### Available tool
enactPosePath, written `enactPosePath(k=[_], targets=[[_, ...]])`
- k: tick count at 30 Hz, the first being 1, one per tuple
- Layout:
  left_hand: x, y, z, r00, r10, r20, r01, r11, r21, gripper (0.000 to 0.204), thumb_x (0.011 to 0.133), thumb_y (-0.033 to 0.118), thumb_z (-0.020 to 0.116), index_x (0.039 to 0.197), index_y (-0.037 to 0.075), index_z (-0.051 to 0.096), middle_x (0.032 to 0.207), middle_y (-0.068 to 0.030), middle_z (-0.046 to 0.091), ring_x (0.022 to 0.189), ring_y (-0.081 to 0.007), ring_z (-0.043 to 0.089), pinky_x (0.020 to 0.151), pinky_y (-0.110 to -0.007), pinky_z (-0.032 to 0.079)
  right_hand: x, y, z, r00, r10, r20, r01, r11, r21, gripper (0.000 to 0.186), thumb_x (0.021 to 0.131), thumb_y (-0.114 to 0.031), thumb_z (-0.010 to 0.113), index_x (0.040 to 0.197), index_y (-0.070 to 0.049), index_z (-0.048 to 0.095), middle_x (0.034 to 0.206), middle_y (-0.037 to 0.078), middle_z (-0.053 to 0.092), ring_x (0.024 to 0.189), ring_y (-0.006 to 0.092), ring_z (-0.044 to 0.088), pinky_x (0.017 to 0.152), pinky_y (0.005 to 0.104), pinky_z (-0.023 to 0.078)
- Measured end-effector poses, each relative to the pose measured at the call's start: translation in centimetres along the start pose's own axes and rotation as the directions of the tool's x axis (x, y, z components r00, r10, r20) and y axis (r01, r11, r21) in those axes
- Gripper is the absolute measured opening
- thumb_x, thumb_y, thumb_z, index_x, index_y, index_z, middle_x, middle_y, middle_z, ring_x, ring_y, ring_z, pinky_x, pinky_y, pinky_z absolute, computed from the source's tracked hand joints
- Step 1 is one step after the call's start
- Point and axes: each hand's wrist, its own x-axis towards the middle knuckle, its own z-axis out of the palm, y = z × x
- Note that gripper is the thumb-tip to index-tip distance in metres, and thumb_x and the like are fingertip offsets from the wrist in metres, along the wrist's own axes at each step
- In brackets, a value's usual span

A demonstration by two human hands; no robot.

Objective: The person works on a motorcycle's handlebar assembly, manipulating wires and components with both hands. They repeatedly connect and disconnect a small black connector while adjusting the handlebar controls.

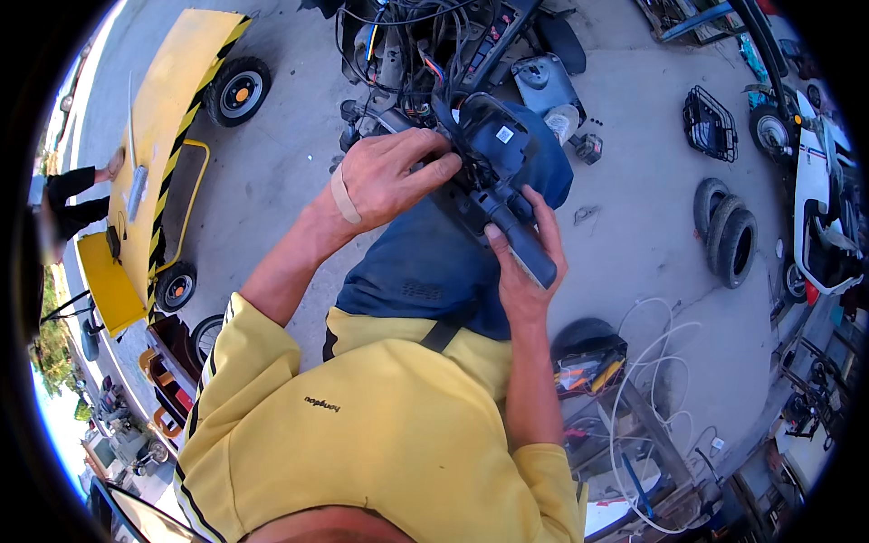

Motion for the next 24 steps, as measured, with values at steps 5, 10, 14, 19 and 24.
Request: enactPosePath(k=[5,10,14,19,24], targets=[[0.2,0.1,0.3,0.996,-0.076,0.045,0.079,0.995,-0.067,0.034,0.080,0.003,0.076,0.113,0.006,0.070,0.107,-0.0114,0.069,0.091,-0.0297,0.071,0.071,-0.038,0.060,0.0,0.5,0.1,0.999,0.021,-0.048,-0.017,0.997,0.077,0.056,0.091,-0.004,0.082,0.143,0.003,0.061,0.123,0.009,0.069,0.106,0.0121,0.064,0.091,0.0255,0.054],[0.5,0.2,0.1,0.983,-0.185,-0.013,0.179,0.964,-0.195,0.028,0.085,0.003,0.078,0.112,0.005,0.070,0.103,-0.0120,0.070,0.091,-0.0316,0.071,0.075,-0.041,0.059,1.1,-2.2,-0.4,0.999,0.034,-0.040,-0.027,0.987,0.161,0.048,0.091,0.002,0.078,0.137,0.007,0.063,0.123,0.008,0.068,0.101,0.0109,0.064,0.089,0.0246,0.053],[1.1,0.7,-0.2,0.962,-0.269,-0.043,0.240,0.912,-0.333,0.026,0.088,0.004,0.077,0.114,0.004,0.070,0.100,-0.0136,0.071,0.092,-0.0346,0.071,0.079,-0.042,0.058,3.4,-6.6,-1.4,1.000,-0.025,0.011,0.023,0.990,0.136,0.041,0.092,0.004,0.074,0.131,0.007,0.066,0.114,0.005,0.069,0.096,0.0090,0.063,0.085,0.0237,0.052],[2.7,1.4,-1.0,0.933,-0.329,-0.146,0.252,0.887,-0.387,0.024,0.091,0.003,0.076,0.114,0.002,0.069,0.098,-0.0140,0.071,0.088,-0.0312,0.071,0.079,-0.038,0.058,6.4,-12.4,-1.8,0.988,-0.095,0.119,0.101,0.994,-0.050,0.030,0.091,0.003,0.069,0.121,0.004,0.070,0.102,0.002,0.070,0.087,0.0062,0.061,0.075,0.0225,0.050],[3.2,2.0,-1.3,0.789,-0.597,-0.149,0.385,0.668,-0.637,0.026,0.094,0.003,0.074,0.118,0.001,0.066,0.098,-0.0112,0.071,0.085,-0.0211,0.072,0.075,-0.033,0.057,8.8,-18.6,0.5,0.952,-0.196,0.236,0.268,0.906,-0.328,0.024,0.086,-0.001,0.069,0.109,0.007,0.071,0.089,0.008,0.065,0.075,0.0107,0.060,0.067,0.0267,0.047]])
